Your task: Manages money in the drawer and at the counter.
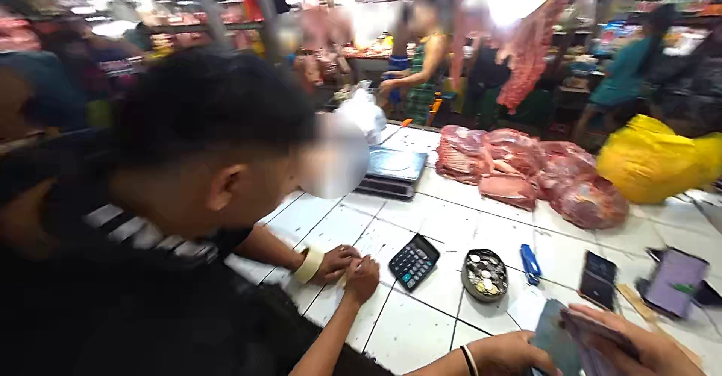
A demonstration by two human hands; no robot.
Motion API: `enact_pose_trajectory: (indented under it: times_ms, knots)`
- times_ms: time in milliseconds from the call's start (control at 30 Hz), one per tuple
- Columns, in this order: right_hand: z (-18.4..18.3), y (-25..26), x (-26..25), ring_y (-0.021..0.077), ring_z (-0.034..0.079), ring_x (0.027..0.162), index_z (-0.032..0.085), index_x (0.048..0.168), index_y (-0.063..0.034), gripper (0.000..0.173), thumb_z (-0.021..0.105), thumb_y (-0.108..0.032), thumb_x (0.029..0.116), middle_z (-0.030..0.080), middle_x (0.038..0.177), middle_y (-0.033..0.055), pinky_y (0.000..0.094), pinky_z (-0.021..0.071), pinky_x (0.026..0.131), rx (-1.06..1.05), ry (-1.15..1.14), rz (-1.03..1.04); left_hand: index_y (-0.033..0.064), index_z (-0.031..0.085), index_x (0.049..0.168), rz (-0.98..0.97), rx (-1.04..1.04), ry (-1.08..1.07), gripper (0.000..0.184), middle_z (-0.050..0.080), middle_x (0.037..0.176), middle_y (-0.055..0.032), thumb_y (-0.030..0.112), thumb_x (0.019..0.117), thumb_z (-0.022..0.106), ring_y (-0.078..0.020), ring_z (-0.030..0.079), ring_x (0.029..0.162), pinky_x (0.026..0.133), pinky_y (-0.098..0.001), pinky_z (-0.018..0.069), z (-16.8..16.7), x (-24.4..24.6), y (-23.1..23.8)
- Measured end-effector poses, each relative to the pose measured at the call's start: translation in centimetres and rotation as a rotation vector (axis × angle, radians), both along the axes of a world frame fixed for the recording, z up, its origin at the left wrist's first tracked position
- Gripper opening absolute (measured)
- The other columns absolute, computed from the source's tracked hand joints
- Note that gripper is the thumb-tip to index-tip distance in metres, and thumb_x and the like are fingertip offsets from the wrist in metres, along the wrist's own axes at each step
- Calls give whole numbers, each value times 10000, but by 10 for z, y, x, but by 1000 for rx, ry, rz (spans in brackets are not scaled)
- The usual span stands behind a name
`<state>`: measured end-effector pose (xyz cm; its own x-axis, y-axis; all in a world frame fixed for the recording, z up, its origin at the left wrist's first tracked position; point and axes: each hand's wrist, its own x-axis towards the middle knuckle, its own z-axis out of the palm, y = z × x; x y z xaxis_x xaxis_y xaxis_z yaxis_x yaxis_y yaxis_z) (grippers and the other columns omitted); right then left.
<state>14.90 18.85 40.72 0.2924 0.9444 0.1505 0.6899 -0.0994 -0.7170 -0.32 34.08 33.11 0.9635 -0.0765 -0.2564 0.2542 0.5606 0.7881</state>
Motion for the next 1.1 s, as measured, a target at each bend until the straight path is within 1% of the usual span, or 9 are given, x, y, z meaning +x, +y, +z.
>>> enact_pose_trajectory:
  times_ms: [133,300,533,667,767,833,933,1000,1100]
  knots:
    - [-9,-12,1,195,735,1007,719,1271,-60,338,615,-107,953,757,1128,108,398,599,910,172,-87,-258,60,566,1205,-126,-124,75,349,771,1036,-102,-31,895,435,-221,750,963,880,-388,605,4,15,11]
    - [12,-14,-8,336,617,1265,517,1484,1,455,565,-66,1036,605,1405,219,473,463,1101,-190,56,-307,36,481,1228,-91,-44,183,422,724,974,-88,-92,829,427,-195,725,789,727,-360,615,12,17,10]
    - [7,-8,-15,302,496,1421,421,1544,10,521,554,-59,1045,466,1565,203,422,377,1183,-249,106,-161,34,437,1295,-129,96,88,324,738,1024,-96,246,1100,289,-148,721,757,728,-287,606,7,-1,18]
    - [7,1,-23,300,603,1283,470,1516,-1,490,559,-37,1035,586,1433,203,423,453,1109,-213,112,-76,38,459,1308,-10,2,112,521,740,1052,-114,440,1107,195,-180,731,778,715,-303,614,1,-7,17]
    - [8,7,-21,301,596,1283,441,1535,-1,502,545,-58,1047,582,1424,211,426,446,1113,-222,97,-61,38,500,1301,35,-52,68,676,742,1072,-125,624,1046,279,-188,735,792,719,-308,616,-4,-12,15]
    - [0,8,-26,302,662,1184,624,1368,14,355,565,-40,1021,677,1284,202,453,505,1052,-90,62,-40,55,539,1290,150,-41,65,796,757,1026,-98,727,996,228,-176,734,771,689,-313,618,-4,-14,9]
    - [-15,1,-39,307,710,1069,731,1147,27,218,595,-6,980,737,1115,195,486,549,968,42,66,69,101,421,1470,368,-77,72,856,747,1098,-62,674,1008,-17,-187,742,914,763,-361,629,-8,-8,-3]
    - [-26,-6,-47,339,703,1091,731,1157,26,231,586,14,978,733,1115,209,518,538,985,-28,68,152,135,394,1500,445,-190,101,839,744,1146,-94,697,1006,12,-226,745,989,795,-378,629,-12,-3,-10]
    - [-36,-22,-44,373,671,1141,644,1311,47,316,556,-5,1012,692,1213,244,543,501,1007,-218,155,301,147,407,1490,519,-290,183,812,749,1093,-138,726,1005,109,-236,763,850,682,-330,630,-10,8,-30]
